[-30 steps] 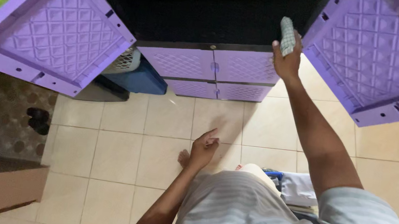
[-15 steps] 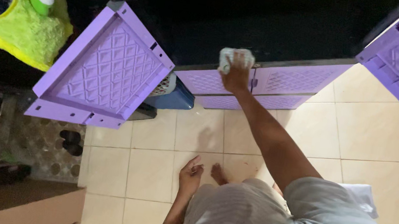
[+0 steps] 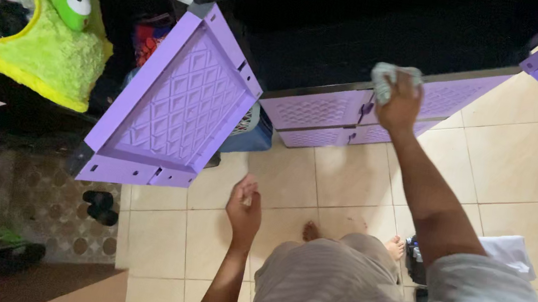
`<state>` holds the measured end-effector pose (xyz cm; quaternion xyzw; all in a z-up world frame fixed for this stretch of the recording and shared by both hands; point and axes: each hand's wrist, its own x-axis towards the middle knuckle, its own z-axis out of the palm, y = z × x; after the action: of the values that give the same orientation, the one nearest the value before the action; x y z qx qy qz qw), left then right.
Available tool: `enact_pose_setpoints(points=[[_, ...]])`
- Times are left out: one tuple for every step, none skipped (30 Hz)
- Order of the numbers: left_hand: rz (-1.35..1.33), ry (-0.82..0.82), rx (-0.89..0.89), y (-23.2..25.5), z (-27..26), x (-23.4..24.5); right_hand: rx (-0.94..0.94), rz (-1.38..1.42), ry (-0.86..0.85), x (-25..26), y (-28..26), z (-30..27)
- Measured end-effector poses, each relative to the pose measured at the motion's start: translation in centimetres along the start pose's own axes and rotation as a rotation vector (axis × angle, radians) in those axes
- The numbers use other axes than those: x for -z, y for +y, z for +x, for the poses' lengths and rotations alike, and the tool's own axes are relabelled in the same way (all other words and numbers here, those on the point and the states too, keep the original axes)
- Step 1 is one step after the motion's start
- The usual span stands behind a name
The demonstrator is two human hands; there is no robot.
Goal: The person wipes the exterior and interior of a purple plastic storage cabinet with a cloth. They then pick up folded clothes from the floor and place them inside the cabinet, stacking them neatly. Finally, they close the cabinet doors.
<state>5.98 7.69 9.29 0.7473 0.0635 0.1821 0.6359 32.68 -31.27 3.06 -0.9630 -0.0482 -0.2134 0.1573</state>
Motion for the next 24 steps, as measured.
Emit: enact_pose_setpoints(points=[[0.078, 0.082, -0.078, 2.1, 0.7, 1.0, -0.098, -0.088, 0.001, 0.8, 1.5, 0.3], [0.156, 0.165, -0.156, 4.2, 1.3, 2.1, -0.197, -0.177, 0.001, 1.2, 2.7, 1.0], [0.235, 0.249, -0.233, 6.3, 1.8, 3.3, -0.356, -0.179, -0.025, 1.3, 3.4, 1.8], [0.340, 0.342, -0.336, 8.0, 2.5, 4.7, -0.515, -0.180, -0.050, 1.3, 4.0, 2.6], [0.447, 0.432, -0.437, 9.5, 3.0, 6.2, -0.506, -0.114, -0.003, 0.6, 3.8, 3.2], [0.535, 0.505, -0.452, 10.8, 3.5, 7.7, -0.496, -0.048, 0.044, -0.5, 3.1, 3.9], [0.622, 0.580, -0.471, 11.9, 4.3, 9.0, -0.485, 0.019, 0.095, -1.6, 2.2, 5.0], [0.604, 0.622, -0.487, 12.9, 5.1, 10.2, -0.299, -0.134, 0.022, -3.4, 0.4, 6.0], [0.584, 0.663, -0.504, 13.8, 5.8, 11.5, -0.450, 0.033, -0.274, -5.3, -2.0, 6.8], [0.568, 0.655, -0.517, 14.5, 6.7, 12.6, -0.453, 0.233, -0.361, -7.6, -5.1, 7.0], [0.553, 0.646, -0.531, 15.2, 7.4, 13.5, -0.136, 0.072, -0.365, -9.4, -8.1, 6.7], [0.577, 0.629, -0.521, 15.8, 7.8, 14.2, -0.167, 0.226, -0.410, -11.4, -11.7, 6.3], [0.600, 0.612, -0.514, 16.4, 8.2, 14.7, 0.013, 0.227, -0.372, -12.7, -14.7, 6.2], [0.624, 0.596, -0.508, 16.8, 8.5, 15.0, 0.032, 0.256, -0.453, -13.6, -17.1, 6.3], [0.603, 0.586, -0.512, 17.1, 8.7, 15.1, 0.052, 0.284, -0.535, -14.7, -20.5, 5.8], [0.582, 0.575, -0.516, 17.4, 9.0, 15.2, 0.072, 0.312, -0.618, -14.9, -22.5, 5.3], [0.560, 0.566, -0.517, 17.6, 9.0, 15.2, 0.142, 0.289, -0.564, -14.4, -22.8, 4.8], [0.536, 0.546, -0.524, 17.8, 9.1, 15.1, 0.212, 0.266, -0.509, -13.8, -23.2, 4.4], [0.511, 0.523, -0.531, 17.9, 9.2, 15.1, 0.279, 0.242, -0.454, -13.0, -23.5, 4.1], [0.486, 0.500, -0.538, 18.0, 9.3, 15.1, 0.324, 0.192, -0.461, -11.7, -22.9, 3.8], [0.503, 0.492, -0.536, 18.0, 9.4, 15.1, 0.367, 0.140, -0.468, -9.9, -21.2, 3.5], [0.521, 0.484, -0.535, 18.1, 9.6, 15.1, 0.409, 0.088, -0.475, -8.1, -19.4, 3.4], [0.538, 0.470, -0.531, 18.2, 9.6, 15.1, 0.343, 0.077, -0.497, -6.6, -17.6, 3.4], [0.556, 0.488, -0.505, 18.2, 9.6, 15.0, 0.277, 0.067, -0.519, -5.4, -15.6, 3.3]])
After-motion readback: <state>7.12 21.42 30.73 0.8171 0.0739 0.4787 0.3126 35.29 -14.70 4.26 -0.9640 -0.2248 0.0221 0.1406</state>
